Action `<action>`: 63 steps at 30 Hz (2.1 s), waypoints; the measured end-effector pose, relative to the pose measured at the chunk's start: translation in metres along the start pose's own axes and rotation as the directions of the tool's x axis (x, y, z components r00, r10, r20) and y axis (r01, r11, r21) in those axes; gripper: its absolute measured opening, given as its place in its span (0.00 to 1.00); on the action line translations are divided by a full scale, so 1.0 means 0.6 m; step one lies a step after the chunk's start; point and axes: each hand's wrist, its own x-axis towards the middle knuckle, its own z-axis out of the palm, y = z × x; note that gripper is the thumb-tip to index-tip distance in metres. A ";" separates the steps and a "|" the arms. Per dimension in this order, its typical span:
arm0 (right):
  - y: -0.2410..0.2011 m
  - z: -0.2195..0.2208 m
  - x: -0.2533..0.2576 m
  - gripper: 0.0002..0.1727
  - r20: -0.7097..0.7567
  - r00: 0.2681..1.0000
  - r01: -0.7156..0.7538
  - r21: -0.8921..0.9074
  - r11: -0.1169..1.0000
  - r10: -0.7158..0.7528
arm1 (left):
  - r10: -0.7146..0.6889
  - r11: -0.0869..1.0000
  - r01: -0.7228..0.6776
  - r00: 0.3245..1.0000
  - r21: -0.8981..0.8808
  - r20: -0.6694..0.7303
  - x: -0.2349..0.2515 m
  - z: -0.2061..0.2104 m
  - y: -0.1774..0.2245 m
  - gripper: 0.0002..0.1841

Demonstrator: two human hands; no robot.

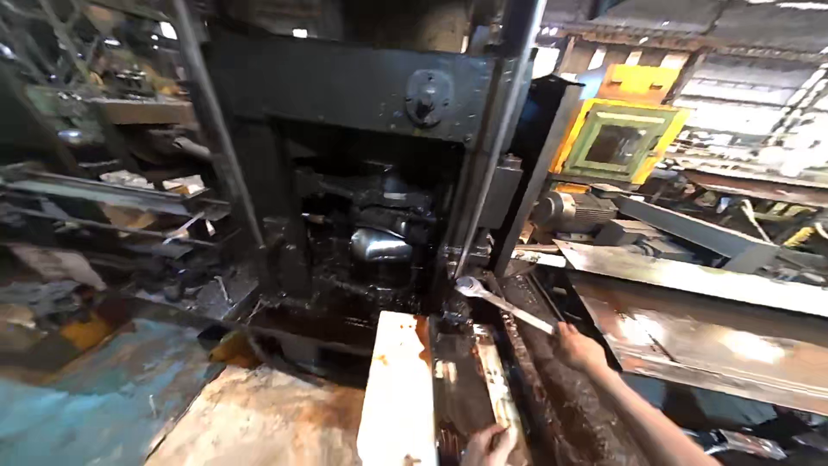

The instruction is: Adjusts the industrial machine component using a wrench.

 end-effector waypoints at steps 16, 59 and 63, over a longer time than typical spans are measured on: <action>-0.092 -0.007 -0.067 0.29 -0.051 0.999 0.022 0.192 0.981 -0.013 | -0.018 0.999 0.031 0.964 0.045 -0.266 -0.030 -0.149 0.034 0.32; -0.019 0.067 -0.495 0.30 0.072 0.995 0.055 0.256 0.965 -0.076 | -0.043 0.961 0.184 0.836 0.206 -0.547 0.001 -0.166 0.094 0.22; -0.026 0.065 -0.498 0.31 0.082 0.994 0.049 0.203 0.978 -0.067 | 0.395 0.600 0.079 0.836 0.796 -0.381 -0.044 -0.100 0.120 0.34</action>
